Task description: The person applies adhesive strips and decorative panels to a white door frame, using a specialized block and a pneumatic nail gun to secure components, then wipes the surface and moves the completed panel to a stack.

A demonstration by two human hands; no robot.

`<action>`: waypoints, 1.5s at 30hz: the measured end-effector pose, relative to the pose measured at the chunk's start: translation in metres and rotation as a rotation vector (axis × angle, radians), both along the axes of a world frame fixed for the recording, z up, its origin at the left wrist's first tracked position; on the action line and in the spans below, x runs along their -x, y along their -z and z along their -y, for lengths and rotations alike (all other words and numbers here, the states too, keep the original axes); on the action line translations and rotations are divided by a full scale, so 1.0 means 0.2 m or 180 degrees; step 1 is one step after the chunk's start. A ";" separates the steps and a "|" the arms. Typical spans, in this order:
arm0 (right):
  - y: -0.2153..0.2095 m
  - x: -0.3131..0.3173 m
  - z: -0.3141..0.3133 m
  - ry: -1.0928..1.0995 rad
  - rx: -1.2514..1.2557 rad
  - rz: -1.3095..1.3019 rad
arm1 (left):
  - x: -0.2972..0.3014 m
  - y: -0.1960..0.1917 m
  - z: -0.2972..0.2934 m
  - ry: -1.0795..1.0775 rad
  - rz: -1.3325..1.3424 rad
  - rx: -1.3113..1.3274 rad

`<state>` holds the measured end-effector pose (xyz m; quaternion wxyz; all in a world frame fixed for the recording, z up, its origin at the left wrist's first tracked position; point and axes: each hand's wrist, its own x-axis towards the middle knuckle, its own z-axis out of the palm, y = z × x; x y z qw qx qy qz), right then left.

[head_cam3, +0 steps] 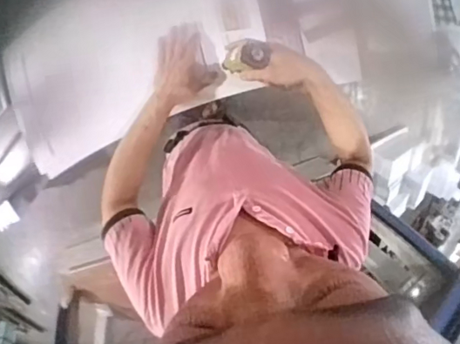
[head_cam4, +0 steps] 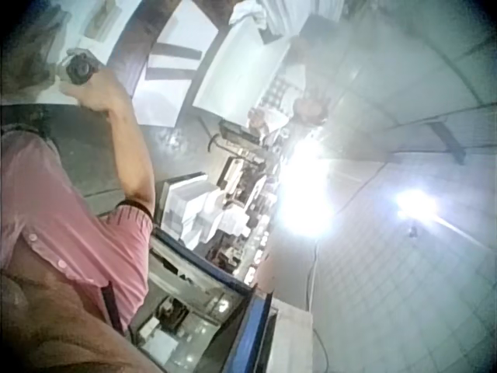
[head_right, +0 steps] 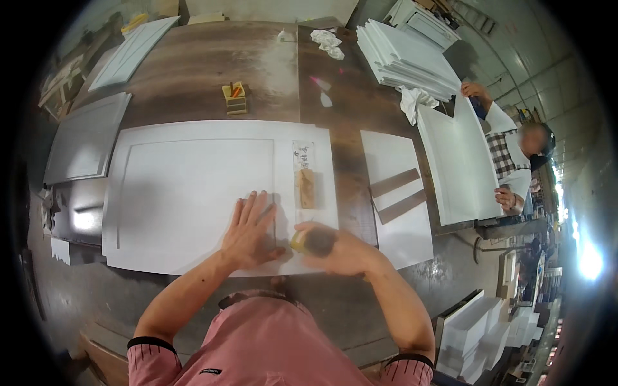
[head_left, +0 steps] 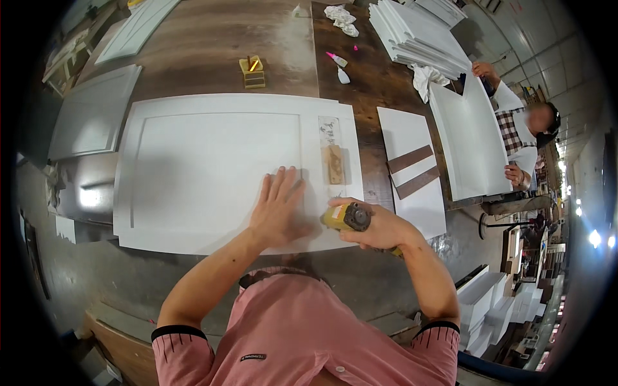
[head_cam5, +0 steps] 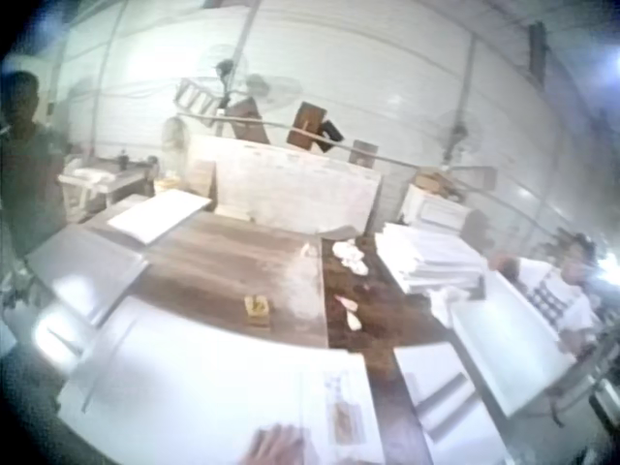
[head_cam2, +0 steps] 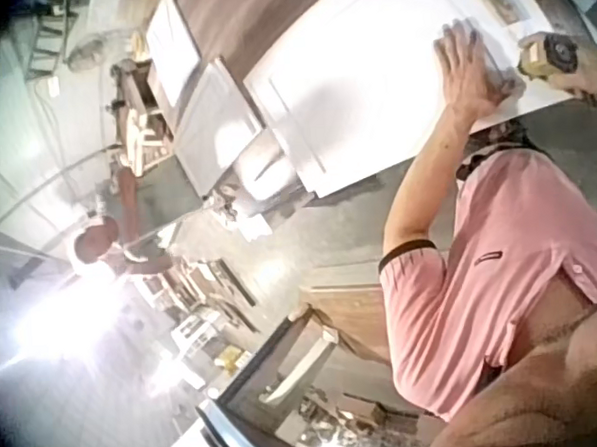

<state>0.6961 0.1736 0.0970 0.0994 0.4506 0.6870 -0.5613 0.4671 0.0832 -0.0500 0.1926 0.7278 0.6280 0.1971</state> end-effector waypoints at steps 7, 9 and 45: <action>0.00 0.01 -0.02 -0.0246 -0.0170 0.0108 | -0.02 -0.06 -0.02 -0.0028 -0.0052 0.0239; -0.01 0.01 -0.02 -0.0111 -0.0078 0.0212 | -0.02 -0.06 -0.02 -0.0036 -0.0033 0.0253; 0.58 -0.02 -0.35 0.1599 -0.3966 -0.1149 | -0.12 -0.08 -0.04 -0.0557 -0.0284 -0.0008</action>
